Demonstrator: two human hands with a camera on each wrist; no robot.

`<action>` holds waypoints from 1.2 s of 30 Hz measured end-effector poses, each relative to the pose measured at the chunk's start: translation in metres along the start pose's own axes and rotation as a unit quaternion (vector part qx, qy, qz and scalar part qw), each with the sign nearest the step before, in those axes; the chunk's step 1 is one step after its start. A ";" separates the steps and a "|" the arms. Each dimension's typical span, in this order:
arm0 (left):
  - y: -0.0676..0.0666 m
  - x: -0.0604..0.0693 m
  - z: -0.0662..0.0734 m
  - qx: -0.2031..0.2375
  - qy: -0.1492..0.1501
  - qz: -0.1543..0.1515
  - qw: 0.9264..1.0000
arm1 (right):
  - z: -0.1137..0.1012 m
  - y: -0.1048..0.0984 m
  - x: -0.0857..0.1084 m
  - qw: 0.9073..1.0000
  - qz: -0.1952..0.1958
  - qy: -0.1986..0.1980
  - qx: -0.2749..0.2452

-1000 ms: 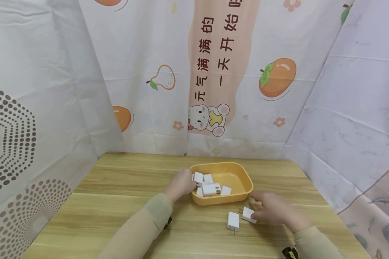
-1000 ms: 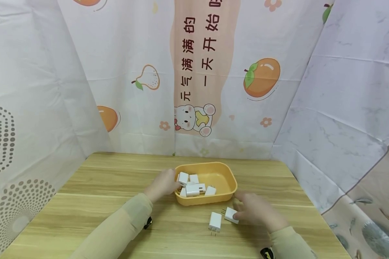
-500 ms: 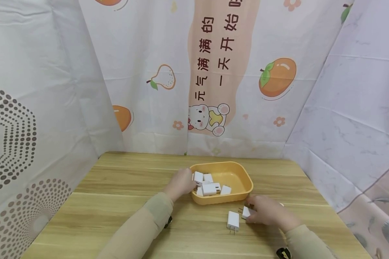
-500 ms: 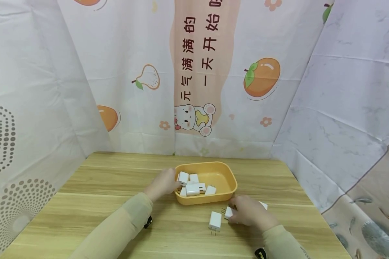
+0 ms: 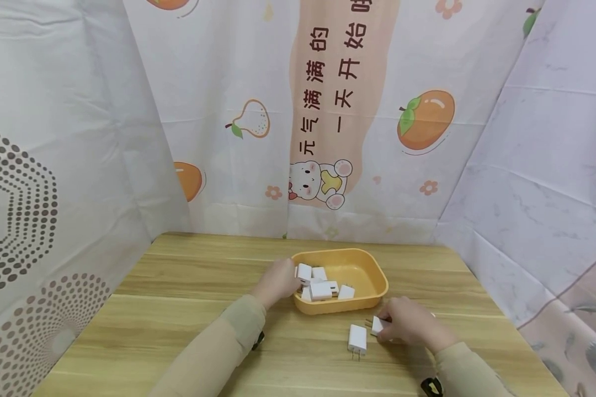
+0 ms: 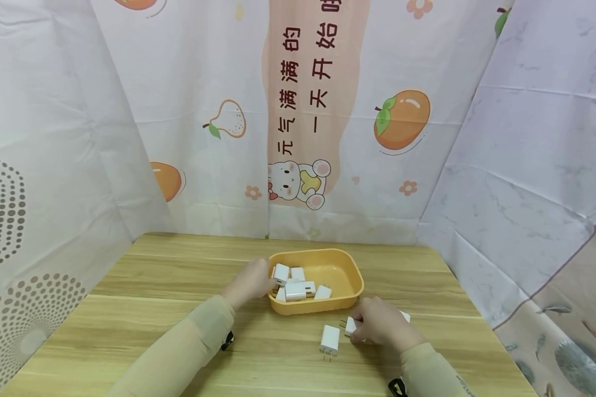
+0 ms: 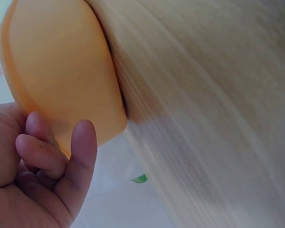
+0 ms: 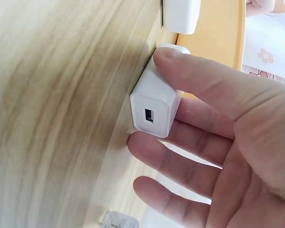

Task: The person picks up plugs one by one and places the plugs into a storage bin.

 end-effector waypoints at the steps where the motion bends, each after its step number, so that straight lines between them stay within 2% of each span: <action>1: 0.000 0.000 0.000 -0.001 0.000 0.000 1.000 | 0.000 0.000 0.000 1.000 0.001 -0.001 -0.003; 17: -0.001 0.001 -0.001 -0.003 0.008 0.006 1.000 | 0.000 0.001 0.001 0.999 0.014 -0.019 -0.022; 26: 0.001 0.000 -0.001 -0.006 0.007 0.005 1.000 | -0.001 -0.001 0.002 0.999 0.015 -0.044 -0.024; 36: 0.002 0.000 -0.001 -0.004 0.007 0.009 1.000 | 0.009 -0.004 0.008 0.998 0.028 -0.041 -0.039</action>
Point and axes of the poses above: each hand's wrist, its own x-axis away from the middle knuckle, its own y-axis out of the palm, z = x × y, the point moved 4 cm from there along -x, towards the middle knuckle, and after that the axes turned 13 degrees about -y, right-handed, at the moved point
